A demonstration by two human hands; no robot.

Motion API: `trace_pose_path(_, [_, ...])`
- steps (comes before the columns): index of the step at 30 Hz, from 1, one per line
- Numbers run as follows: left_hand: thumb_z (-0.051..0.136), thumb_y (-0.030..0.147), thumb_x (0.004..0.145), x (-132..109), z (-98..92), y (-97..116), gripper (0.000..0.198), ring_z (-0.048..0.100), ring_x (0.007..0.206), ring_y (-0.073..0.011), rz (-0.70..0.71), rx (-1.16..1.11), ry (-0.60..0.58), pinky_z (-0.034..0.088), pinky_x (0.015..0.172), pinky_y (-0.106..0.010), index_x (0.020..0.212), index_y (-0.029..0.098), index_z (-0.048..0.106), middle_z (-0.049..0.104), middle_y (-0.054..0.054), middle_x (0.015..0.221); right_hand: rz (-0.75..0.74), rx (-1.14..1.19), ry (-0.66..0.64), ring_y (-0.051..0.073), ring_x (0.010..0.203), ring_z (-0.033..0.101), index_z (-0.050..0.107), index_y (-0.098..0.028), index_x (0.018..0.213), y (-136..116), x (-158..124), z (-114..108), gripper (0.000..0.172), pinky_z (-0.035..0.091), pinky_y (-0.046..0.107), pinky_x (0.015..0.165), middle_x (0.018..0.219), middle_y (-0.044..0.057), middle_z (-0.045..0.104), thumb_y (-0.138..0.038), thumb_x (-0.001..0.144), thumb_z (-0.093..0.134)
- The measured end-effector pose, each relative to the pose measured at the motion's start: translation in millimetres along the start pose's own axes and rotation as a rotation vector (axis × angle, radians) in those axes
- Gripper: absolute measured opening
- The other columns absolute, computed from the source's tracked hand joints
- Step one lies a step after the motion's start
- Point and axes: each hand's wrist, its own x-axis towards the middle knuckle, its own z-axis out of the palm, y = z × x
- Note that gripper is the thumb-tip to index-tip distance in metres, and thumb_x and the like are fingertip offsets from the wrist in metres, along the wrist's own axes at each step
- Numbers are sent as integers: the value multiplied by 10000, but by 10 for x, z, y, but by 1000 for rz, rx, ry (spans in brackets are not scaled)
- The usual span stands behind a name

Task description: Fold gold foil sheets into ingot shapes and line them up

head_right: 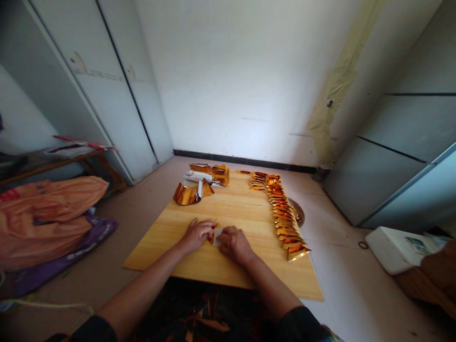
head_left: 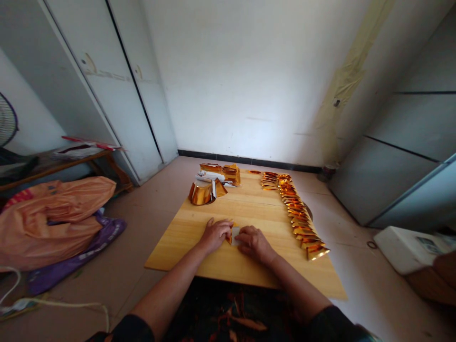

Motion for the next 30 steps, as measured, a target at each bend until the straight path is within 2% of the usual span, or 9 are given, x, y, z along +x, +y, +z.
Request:
trace_pose_path(4, [388, 79, 786, -43, -13, 46, 284, 430, 1272, -185, 20, 23, -13, 177, 1055, -563, 814, 243, 618, 557, -2, 1316, -39, 20, -7, 204, 961, 523, 691, -294, 1009, 140, 14, 8, 259, 382, 324, 811, 1056, 42, 617, -292, 750, 693])
trace_pose_path(7, [417, 91, 760, -66, -24, 98, 234, 425, 1275, -193, 12, 33, 1, 176, 1059, -568, 819, 237, 591, 555, -4, 1316, -23, 14, 0, 199, 959, 524, 700, -297, 986, 158, 39, 32, 239, 382, 324, 812, 1039, 38, 620, -269, 748, 698])
trace_pose_path(15, [538, 199, 762, -58, -35, 113, 49, 416, 1279, -224, -22, -17, -15, 164, 1067, -563, 800, 225, 556, 574, -18, 1284, -95, 57, 102, 146, 822, 566, 716, -248, 788, 230, 141, 176, 76, 404, 260, 731, 902, 28, 621, -211, 774, 651])
trace_pose_path(22, [561, 209, 763, -57, -60, 111, 49, 406, 1288, -229, -37, -49, -37, 129, 1082, -561, 807, 229, 554, 561, -10, 1299, -224, 293, 68, 120, 765, 586, 676, -195, 802, 185, 207, 124, 156, 454, 210, 697, 844, 37, 623, -142, 837, 533])
trace_pose_path(25, [560, 220, 770, -59, -67, 118, 43, 398, 1296, -236, -45, -50, -44, 123, 1085, -564, 812, 229, 560, 547, -13, 1319, -263, 347, 44, 135, 812, 589, 651, -195, 831, 144, 238, 77, 161, 467, 231, 744, 814, 29, 638, -99, 820, 523])
trace_pose_path(30, [564, 223, 763, -63, -73, 124, 45, 403, 1293, -233, -39, -54, -40, 130, 1083, -565, 807, 225, 555, 544, -28, 1323, -260, 392, 86, 151, 912, 591, 644, -184, 889, 179, 242, 116, 243, 477, 273, 817, 903, 53, 645, -32, 767, 500])
